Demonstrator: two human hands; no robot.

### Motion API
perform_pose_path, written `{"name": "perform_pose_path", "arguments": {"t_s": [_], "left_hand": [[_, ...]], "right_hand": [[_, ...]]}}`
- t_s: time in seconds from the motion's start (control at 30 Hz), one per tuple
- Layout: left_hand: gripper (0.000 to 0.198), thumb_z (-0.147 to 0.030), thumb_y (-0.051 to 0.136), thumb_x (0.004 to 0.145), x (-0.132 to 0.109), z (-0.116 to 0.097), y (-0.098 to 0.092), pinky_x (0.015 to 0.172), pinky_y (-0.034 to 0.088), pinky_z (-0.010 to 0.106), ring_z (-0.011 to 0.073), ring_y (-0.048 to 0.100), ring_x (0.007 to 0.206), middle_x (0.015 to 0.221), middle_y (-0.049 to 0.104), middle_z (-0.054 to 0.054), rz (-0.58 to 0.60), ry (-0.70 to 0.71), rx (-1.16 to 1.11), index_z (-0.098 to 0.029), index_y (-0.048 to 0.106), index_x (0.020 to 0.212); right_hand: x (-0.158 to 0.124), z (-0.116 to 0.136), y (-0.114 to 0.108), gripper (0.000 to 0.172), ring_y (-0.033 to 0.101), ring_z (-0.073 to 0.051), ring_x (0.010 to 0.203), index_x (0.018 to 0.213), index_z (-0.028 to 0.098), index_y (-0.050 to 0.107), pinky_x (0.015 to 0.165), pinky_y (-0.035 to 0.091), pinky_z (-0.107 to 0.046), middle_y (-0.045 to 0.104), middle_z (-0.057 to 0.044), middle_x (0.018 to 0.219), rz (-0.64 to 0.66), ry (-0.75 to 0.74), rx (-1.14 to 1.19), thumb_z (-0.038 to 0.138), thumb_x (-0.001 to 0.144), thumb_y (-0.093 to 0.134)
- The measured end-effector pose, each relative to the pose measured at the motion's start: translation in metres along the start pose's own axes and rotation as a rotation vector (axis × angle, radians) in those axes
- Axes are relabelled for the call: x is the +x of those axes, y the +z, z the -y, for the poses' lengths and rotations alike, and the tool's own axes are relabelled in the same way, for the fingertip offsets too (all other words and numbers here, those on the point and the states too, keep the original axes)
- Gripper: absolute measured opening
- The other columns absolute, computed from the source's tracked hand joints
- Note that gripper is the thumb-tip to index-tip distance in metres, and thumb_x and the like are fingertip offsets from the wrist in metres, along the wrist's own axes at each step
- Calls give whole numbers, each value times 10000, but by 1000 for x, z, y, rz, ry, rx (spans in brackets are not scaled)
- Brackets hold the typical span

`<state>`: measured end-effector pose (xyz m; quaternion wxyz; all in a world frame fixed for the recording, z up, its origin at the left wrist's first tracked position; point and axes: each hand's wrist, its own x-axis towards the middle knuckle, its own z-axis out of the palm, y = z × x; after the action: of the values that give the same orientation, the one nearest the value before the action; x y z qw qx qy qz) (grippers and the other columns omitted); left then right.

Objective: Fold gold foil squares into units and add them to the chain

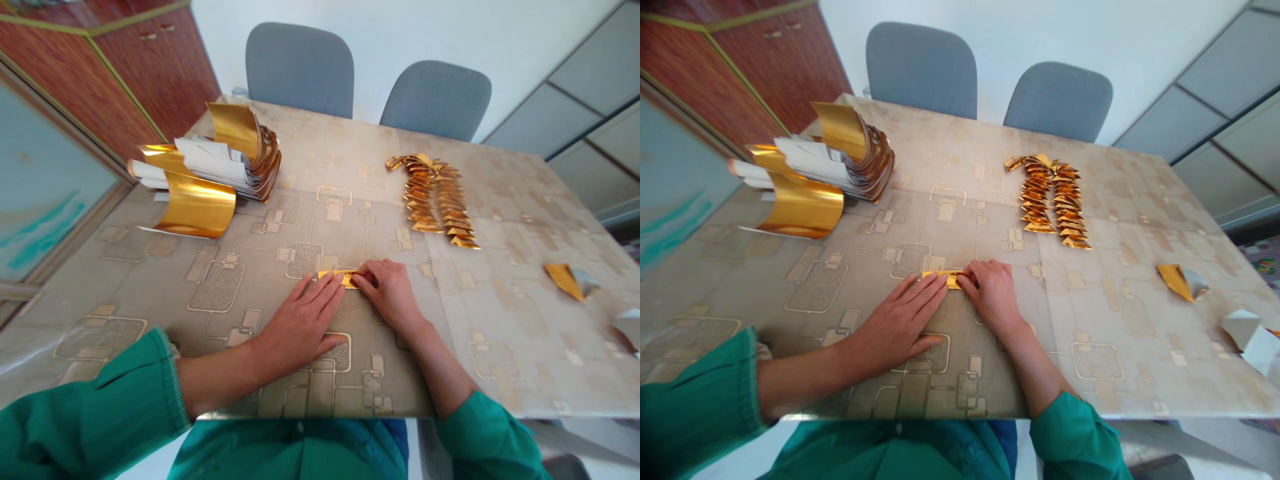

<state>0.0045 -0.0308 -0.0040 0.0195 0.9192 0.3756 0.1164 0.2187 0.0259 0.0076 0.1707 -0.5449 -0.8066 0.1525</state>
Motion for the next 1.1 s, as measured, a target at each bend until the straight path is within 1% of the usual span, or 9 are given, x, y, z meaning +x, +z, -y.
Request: {"name": "perform_pose_path", "arguments": {"t_s": [0.2,0.37,0.5,0.73,0.8,0.9,1.0,1.07,1.1], "left_hand": [[772,-626,448,958,0,-1,2,1184,224,480,322,350,1442,1550,382,182,38,-23,5,-48,393,1467],[770,-632,432,962,0,-1,2,1186,219,479,317,347,1444,1553,378,179,45,-27,11,-53,397,1468],[770,-635,450,953,1,-1,2,1183,223,493,318,344,1445,1556,373,180,54,-30,15,-57,412,1460],[752,-632,446,957,3,0,1,1176,217,526,317,358,1434,1547,394,168,73,-36,15,-69,426,1456],[751,-635,450,955,3,0,0,1178,209,528,317,368,1427,1543,401,166,69,-33,10,-74,431,1454],[750,-643,460,946,3,2,-1,1180,199,538,323,374,1422,1542,403,169,67,-27,6,-84,444,1446],[746,-647,463,942,4,3,-1,1180,196,548,323,385,1414,1534,414,176,66,-23,0,-88,455,1436],[734,-643,466,941,4,4,-1,1182,192,550,320,398,1407,1529,422,175,67,-25,-5,-93,468,1426],[729,-641,468,941,4,4,-1,1183,189,552,320,401,1404,1526,426,174,66,-25,-5,-95,473,1423]], "right_hand": [[1,4,0,220,548,-158,683,740,206,594,691,311,-286,658,-2,706,-7,7,-80,298,939,590],[1,6,1,206,552,-161,684,743,203,602,703,306,-293,664,1,707,-23,19,-128,288,931,605],[1,8,1,195,556,-163,690,751,204,604,708,305,-298,665,3,707,-27,24,-158,287,926,617],[1,9,3,196,569,-170,703,772,208,597,707,303,-299,667,-14,717,-25,18,-201,295,945,570],[1,7,5,161,567,-170,698,813,210,604,709,312,-299,657,-8,711,-40,20,-180,300,943,568],[0,1,3,122,569,-176,700,931,212,618,710,343,-301,645,3,698,-74,15,-87,316,948,558],[-6,-1,-6,178,576,-198,781,999,204,642,725,374,-317,676,-32,775,-160,-50,-27,304,982,497],[-14,2,-11,219,562,-212,842,1023,199,668,747,376,-334,696,-63,877,-222,-145,-71,253,995,457],[-19,5,-12,233,552,-215,854,1044,204,678,754,372,-341,697,-66,901,-226,-202,-106,225,993,452]]}}
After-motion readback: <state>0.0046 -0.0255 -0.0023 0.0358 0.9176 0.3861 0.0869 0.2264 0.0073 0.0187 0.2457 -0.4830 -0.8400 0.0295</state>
